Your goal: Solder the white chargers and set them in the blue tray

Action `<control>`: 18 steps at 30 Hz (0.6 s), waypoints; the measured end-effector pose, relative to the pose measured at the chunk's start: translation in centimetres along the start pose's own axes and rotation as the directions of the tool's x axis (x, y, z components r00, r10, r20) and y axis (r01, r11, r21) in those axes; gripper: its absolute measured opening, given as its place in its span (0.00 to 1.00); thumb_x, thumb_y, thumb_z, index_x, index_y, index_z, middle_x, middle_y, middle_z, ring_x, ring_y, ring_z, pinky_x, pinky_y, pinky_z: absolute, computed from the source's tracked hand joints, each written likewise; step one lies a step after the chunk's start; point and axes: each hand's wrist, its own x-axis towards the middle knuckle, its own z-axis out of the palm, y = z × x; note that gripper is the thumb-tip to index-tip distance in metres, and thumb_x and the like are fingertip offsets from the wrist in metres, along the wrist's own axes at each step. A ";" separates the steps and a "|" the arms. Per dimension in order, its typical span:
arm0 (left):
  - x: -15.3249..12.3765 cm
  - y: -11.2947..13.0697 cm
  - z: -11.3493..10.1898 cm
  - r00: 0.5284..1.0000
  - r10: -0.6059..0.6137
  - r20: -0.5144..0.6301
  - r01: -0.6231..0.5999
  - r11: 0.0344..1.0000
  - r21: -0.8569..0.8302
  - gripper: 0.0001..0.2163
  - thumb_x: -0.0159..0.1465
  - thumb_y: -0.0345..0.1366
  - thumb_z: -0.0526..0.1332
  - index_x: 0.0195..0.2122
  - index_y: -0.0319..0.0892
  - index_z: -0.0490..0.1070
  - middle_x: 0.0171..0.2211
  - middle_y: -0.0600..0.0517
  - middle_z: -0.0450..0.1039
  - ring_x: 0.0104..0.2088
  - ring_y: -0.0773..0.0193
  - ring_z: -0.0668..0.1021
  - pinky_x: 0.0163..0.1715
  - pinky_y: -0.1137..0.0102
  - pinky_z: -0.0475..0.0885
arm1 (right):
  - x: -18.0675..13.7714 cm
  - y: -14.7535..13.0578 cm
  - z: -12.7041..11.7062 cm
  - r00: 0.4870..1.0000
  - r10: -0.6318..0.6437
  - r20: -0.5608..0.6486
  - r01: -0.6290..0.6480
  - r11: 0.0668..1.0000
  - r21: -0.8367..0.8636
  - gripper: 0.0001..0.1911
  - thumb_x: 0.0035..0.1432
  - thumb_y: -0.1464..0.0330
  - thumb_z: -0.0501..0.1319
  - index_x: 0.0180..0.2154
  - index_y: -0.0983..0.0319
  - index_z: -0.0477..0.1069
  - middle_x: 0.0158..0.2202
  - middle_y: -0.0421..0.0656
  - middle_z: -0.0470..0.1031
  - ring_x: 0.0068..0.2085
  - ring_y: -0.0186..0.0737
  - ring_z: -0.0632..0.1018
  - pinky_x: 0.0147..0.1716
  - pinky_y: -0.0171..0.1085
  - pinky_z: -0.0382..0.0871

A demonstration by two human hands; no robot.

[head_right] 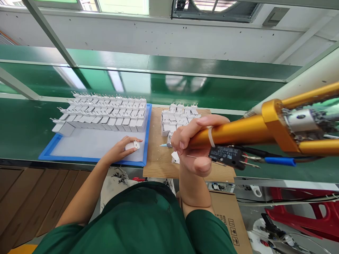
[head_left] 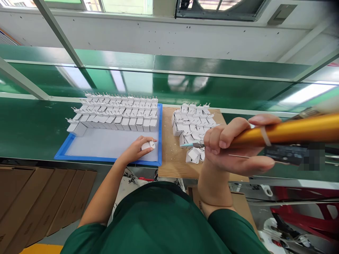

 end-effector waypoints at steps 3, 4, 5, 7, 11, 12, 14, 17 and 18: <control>0.2 0.1 -0.1 1.000 0.012 0.024 -0.012 1.000 0.000 0.14 0.70 0.44 0.56 0.54 0.47 0.69 0.51 0.47 0.74 0.53 0.54 0.73 0.56 0.59 0.69 | 0.1 -0.1 0.1 1.000 0.003 -0.015 -0.003 1.000 0.020 0.20 0.56 0.48 0.63 0.43 0.55 0.70 0.18 0.28 0.57 0.10 0.22 0.50 0.03 0.26 0.49; 0.2 0.1 -0.1 0.999 0.010 0.033 -0.010 1.000 0.003 0.14 0.70 0.44 0.56 0.53 0.47 0.69 0.49 0.47 0.74 0.52 0.55 0.73 0.55 0.60 0.69 | 0.1 -0.2 0.1 1.000 0.006 -0.016 -0.005 1.000 0.030 0.20 0.56 0.49 0.64 0.43 0.55 0.70 0.18 0.28 0.58 0.10 0.22 0.50 0.03 0.26 0.49; 0.3 0.2 -0.1 0.999 0.007 0.045 -0.007 1.000 0.008 0.13 0.70 0.44 0.56 0.52 0.46 0.69 0.48 0.47 0.74 0.51 0.55 0.73 0.54 0.60 0.70 | 0.1 -0.2 0.1 1.000 0.007 -0.013 -0.006 0.999 0.041 0.20 0.56 0.49 0.64 0.43 0.55 0.71 0.19 0.28 0.58 0.10 0.22 0.50 0.03 0.26 0.50; 0.4 0.3 -0.1 0.998 0.002 0.065 -0.003 1.000 0.018 0.13 0.70 0.45 0.55 0.51 0.46 0.69 0.47 0.47 0.74 0.50 0.55 0.73 0.52 0.61 0.70 | 0.1 -0.2 0.0 1.000 0.006 0.004 -0.006 0.998 0.065 0.20 0.56 0.51 0.63 0.44 0.57 0.71 0.19 0.29 0.59 0.11 0.22 0.51 0.04 0.26 0.51; 0.3 0.4 -0.3 0.997 -0.003 0.072 0.001 1.000 0.022 0.14 0.70 0.45 0.54 0.52 0.46 0.69 0.45 0.47 0.73 0.49 0.54 0.72 0.52 0.62 0.70 | 0.1 -0.1 -0.2 0.999 -0.019 0.045 0.014 0.993 0.113 0.20 0.58 0.53 0.61 0.46 0.59 0.72 0.20 0.30 0.60 0.12 0.22 0.52 0.04 0.27 0.52; 0.2 0.5 -0.3 0.997 -0.004 0.074 0.003 1.000 0.019 0.14 0.70 0.44 0.54 0.53 0.46 0.68 0.46 0.47 0.73 0.49 0.54 0.72 0.52 0.61 0.70 | 0.1 -0.1 -0.3 0.999 -0.017 0.051 0.011 0.993 0.116 0.20 0.58 0.53 0.61 0.46 0.59 0.72 0.21 0.30 0.60 0.12 0.22 0.52 0.04 0.27 0.52; -0.1 0.4 -0.5 0.996 -0.014 0.085 0.013 1.000 0.004 0.15 0.70 0.39 0.52 0.55 0.46 0.68 0.47 0.47 0.73 0.49 0.54 0.72 0.53 0.60 0.69 | 0.1 -0.2 -0.3 0.999 -0.011 0.052 0.005 0.993 0.118 0.20 0.58 0.53 0.61 0.46 0.58 0.71 0.20 0.31 0.60 0.12 0.23 0.52 0.04 0.27 0.52; -0.3 0.3 -0.8 0.995 -0.045 0.084 0.048 0.998 -0.036 0.20 0.67 0.32 0.47 0.57 0.46 0.68 0.50 0.48 0.73 0.50 0.55 0.73 0.54 0.60 0.70 | 0.2 -0.2 -0.2 0.999 -0.003 0.048 -0.003 0.994 0.111 0.19 0.57 0.53 0.62 0.45 0.58 0.72 0.20 0.30 0.60 0.11 0.23 0.53 0.04 0.27 0.52; -0.3 0.2 -0.9 0.995 -0.055 0.080 0.059 0.997 -0.052 0.20 0.67 0.32 0.47 0.57 0.46 0.68 0.51 0.48 0.73 0.50 0.55 0.73 0.55 0.60 0.70 | 0.2 -0.3 -0.1 0.999 0.002 0.038 -0.006 0.995 0.102 0.19 0.57 0.53 0.63 0.45 0.58 0.72 0.20 0.30 0.60 0.11 0.22 0.52 0.04 0.27 0.53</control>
